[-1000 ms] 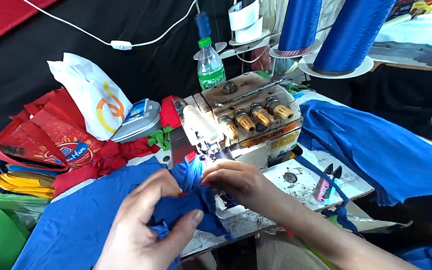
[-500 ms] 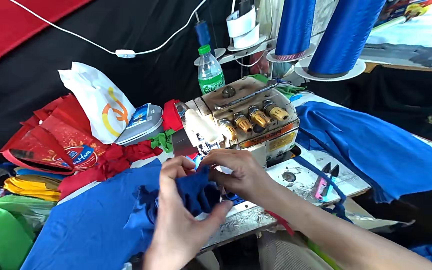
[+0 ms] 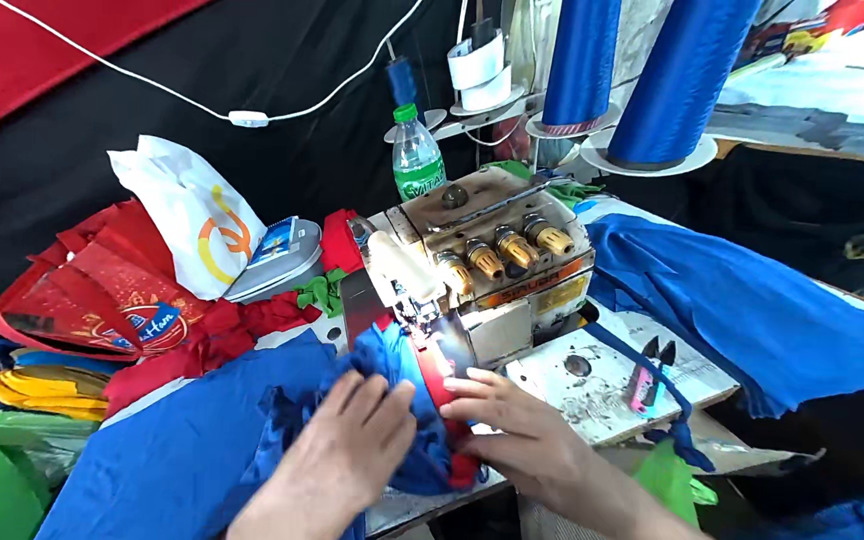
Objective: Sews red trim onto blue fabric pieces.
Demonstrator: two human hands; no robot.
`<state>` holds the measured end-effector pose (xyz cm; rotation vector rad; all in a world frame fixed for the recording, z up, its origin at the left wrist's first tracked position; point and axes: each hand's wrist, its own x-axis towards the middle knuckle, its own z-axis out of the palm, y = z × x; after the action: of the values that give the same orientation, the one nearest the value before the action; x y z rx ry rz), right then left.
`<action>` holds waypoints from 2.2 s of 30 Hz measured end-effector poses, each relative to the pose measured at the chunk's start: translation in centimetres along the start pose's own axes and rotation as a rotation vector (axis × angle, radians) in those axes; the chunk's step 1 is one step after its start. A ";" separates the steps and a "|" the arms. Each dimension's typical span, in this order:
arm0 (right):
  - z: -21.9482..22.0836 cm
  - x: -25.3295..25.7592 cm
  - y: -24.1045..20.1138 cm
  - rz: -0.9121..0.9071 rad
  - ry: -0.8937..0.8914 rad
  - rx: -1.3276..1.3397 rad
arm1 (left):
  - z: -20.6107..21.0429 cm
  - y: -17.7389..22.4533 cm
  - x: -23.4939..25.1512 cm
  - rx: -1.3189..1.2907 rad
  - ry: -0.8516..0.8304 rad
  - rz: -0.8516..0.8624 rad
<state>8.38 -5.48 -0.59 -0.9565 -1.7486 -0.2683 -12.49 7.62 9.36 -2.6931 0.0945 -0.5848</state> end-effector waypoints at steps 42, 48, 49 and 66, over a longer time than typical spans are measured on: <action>-0.2 5.1 1.8 0.029 -0.087 -0.284 | -0.2 3.2 1.7 -0.224 0.125 -0.086; -0.3 2.1 1.7 -0.188 -0.006 -0.244 | 0.8 4.0 2.1 -0.251 0.173 -0.093; -0.2 1.8 1.5 -0.192 0.009 -0.247 | 0.9 4.2 2.2 -0.251 0.183 -0.103; 0.9 2.6 2.5 0.039 0.033 -0.291 | 6.2 2.0 0.9 -0.294 0.251 -0.407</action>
<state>9.26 -2.15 0.67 -1.1865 -1.6866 -0.5211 -9.13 7.80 3.71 -2.9245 -0.3342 -1.1082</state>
